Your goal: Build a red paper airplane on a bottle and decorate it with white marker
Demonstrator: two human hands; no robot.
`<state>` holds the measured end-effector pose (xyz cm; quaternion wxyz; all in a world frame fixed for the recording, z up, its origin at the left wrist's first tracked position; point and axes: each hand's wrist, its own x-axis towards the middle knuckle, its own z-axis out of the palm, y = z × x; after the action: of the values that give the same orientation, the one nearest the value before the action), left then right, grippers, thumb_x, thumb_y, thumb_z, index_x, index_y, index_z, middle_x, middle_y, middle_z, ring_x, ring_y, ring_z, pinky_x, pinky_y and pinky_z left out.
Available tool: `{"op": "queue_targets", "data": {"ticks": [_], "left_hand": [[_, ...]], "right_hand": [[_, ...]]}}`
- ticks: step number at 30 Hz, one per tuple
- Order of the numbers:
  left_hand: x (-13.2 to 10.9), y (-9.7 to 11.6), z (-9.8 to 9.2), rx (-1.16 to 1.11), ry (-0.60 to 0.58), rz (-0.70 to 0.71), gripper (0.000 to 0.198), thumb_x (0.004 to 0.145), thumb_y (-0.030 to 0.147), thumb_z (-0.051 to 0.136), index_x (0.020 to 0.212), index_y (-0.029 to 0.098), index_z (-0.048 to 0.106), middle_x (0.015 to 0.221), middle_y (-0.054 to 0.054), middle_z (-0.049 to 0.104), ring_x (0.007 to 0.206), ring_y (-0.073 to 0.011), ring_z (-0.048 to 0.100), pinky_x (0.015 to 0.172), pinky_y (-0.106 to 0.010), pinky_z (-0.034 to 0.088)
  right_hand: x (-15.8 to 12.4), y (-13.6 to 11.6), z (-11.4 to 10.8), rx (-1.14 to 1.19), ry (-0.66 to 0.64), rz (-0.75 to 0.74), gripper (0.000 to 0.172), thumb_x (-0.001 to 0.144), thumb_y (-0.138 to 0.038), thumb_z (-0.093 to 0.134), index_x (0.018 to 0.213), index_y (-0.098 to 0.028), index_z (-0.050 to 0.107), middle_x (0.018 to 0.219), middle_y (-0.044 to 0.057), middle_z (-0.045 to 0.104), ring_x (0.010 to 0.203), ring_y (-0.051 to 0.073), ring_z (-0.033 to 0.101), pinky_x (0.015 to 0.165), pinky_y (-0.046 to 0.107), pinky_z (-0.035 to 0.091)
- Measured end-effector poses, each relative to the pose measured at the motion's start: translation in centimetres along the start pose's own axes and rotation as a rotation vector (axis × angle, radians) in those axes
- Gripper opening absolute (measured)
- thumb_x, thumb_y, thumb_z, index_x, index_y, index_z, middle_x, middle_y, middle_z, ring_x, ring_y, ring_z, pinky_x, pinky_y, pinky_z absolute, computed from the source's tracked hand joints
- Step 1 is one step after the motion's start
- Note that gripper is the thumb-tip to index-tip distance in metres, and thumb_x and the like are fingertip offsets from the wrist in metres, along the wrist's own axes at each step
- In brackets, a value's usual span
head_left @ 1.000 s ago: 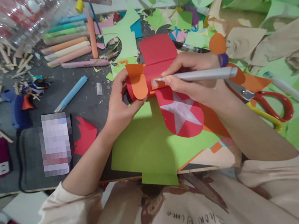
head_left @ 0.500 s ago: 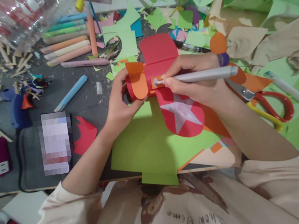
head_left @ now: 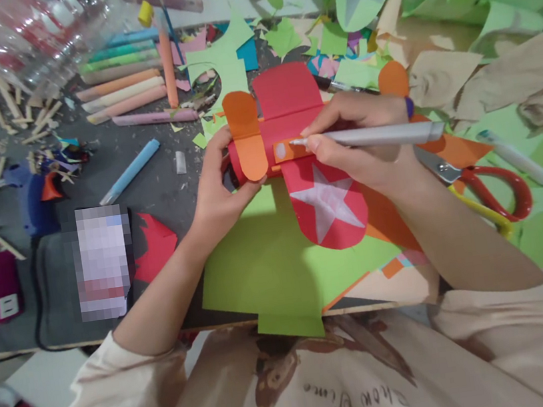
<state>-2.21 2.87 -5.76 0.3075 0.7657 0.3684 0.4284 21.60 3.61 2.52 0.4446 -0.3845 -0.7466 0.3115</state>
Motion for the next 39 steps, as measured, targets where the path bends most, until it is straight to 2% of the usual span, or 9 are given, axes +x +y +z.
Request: {"op": "queue_targets", "data": {"ticks": [3,11,21,29,33,36,39], "left_hand": [[-0.03,0.01,-0.02,0.003,0.005,0.0,0.072,0.088,0.053,0.068,0.146,0.032,0.03,0.149,-0.011,0.043,0.138,-0.0294,0.049,0.111,-0.042,0.05],[-0.1,-0.07,-0.08,0.0,0.001,-0.007,0.071,0.088,0.049,0.069,0.146,0.034,0.03,0.15,-0.01,0.042,0.139,-0.0301,0.047,0.113,-0.044,0.047],[-0.1,0.11,-0.16,0.02,-0.003,-0.02,0.07,0.089,0.05,0.068,0.145,0.032,0.031,0.15,-0.011,0.043,0.14,-0.0306,0.047,0.114,-0.045,0.047],[0.19,0.33,-0.17,-0.002,-0.002,-0.011,0.069,0.088,0.047,0.07,0.144,0.032,0.033,0.148,-0.011,0.045,0.137,-0.0291,0.05,0.109,-0.042,0.051],[0.14,0.36,-0.15,0.006,-0.005,-0.018,0.07,0.088,0.049,0.069,0.144,0.032,0.032,0.148,-0.011,0.045,0.137,-0.029,0.05,0.11,-0.042,0.05],[0.02,0.41,-0.14,0.006,-0.005,-0.032,0.07,0.089,0.051,0.068,0.145,0.032,0.031,0.149,-0.011,0.044,0.138,-0.0294,0.049,0.11,-0.042,0.05],[-0.02,0.43,-0.15,0.013,-0.006,-0.044,0.07,0.089,0.05,0.068,0.145,0.031,0.031,0.149,-0.012,0.044,0.138,-0.0297,0.049,0.11,-0.042,0.05]], "right_hand": [[-0.14,-0.03,0.09,0.005,0.018,-0.012,0.014,0.084,-0.023,0.07,0.071,-0.024,0.065,0.063,-0.003,0.063,0.054,0.012,0.052,0.05,0.029,0.038],[-0.34,-0.17,0.18,-0.049,-0.005,0.035,0.017,0.086,-0.029,0.067,0.069,-0.028,0.063,0.061,-0.003,0.063,0.054,0.016,0.054,0.05,0.033,0.039],[-0.08,-0.42,-0.06,0.015,-0.093,0.048,0.017,0.083,-0.023,0.068,0.067,-0.026,0.061,0.061,-0.003,0.064,0.052,0.014,0.054,0.048,0.03,0.04],[0.41,-0.17,-0.28,-0.025,-0.167,0.025,0.022,0.08,-0.019,0.066,0.061,-0.024,0.056,0.055,-0.004,0.058,0.049,0.011,0.045,0.048,0.029,0.037],[0.21,0.28,-0.36,0.024,-0.088,0.008,0.022,0.081,-0.018,0.066,0.062,-0.024,0.056,0.056,-0.004,0.055,0.051,0.012,0.046,0.049,0.03,0.034],[0.04,0.25,-0.35,-0.001,-0.025,0.037,0.02,0.084,-0.025,0.066,0.066,-0.026,0.058,0.062,-0.003,0.059,0.055,0.014,0.05,0.052,0.032,0.037],[-0.01,0.07,-0.22,-0.052,-0.028,0.038,0.02,0.086,-0.029,0.065,0.067,-0.026,0.059,0.065,-0.002,0.062,0.057,0.016,0.054,0.055,0.033,0.041]]}}
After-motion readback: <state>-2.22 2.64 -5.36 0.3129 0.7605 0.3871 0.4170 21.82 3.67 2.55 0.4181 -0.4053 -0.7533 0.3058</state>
